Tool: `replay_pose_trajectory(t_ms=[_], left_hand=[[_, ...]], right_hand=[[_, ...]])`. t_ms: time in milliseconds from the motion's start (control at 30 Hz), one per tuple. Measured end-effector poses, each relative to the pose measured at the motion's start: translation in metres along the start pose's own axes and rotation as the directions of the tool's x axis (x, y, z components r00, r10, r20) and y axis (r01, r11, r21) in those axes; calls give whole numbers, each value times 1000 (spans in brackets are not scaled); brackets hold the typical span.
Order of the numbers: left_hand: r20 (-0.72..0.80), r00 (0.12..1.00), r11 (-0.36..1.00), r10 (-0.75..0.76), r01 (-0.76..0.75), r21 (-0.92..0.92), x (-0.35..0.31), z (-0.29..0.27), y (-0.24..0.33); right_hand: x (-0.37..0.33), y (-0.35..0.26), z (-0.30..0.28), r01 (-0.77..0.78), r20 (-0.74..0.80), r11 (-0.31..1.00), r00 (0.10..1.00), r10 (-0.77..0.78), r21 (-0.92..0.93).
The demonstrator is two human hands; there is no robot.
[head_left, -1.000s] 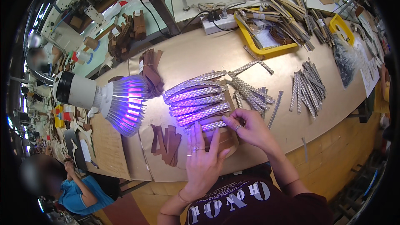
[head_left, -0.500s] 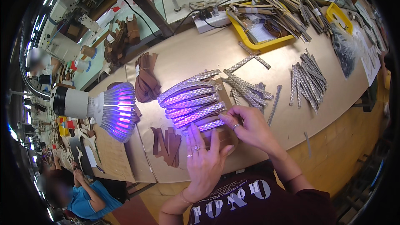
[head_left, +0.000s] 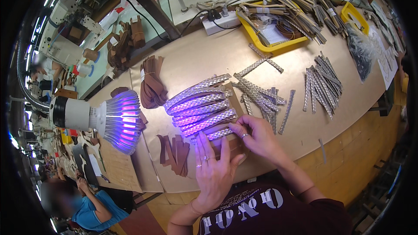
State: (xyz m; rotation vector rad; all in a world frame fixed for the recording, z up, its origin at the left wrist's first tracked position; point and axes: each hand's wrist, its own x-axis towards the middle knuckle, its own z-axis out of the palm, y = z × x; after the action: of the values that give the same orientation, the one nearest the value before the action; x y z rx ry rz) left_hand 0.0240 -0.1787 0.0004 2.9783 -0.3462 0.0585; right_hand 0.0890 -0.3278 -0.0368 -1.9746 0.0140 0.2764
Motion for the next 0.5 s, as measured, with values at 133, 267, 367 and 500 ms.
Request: replay_pose_trajectory(t_ms=[133,267,367,500], left_hand=[[9,1000,998,-11,11,-54,-2,2,-1],[-32,999,987,-40,34,-158,-3,8,0],[-76,997,984,-32,19,-175,-2,9,1],[-36,999,994,-8,4,-106,-10,-8,-5]], right_hand=[[-1,1,6,1,-38,997,999,-4,-73],[-2,5,14,-4,-70,993,998,-4,-114],[0,8,14,-51,-40,991,998,46,-124],[3,1,-4,3,126,996,992,-15,92]])
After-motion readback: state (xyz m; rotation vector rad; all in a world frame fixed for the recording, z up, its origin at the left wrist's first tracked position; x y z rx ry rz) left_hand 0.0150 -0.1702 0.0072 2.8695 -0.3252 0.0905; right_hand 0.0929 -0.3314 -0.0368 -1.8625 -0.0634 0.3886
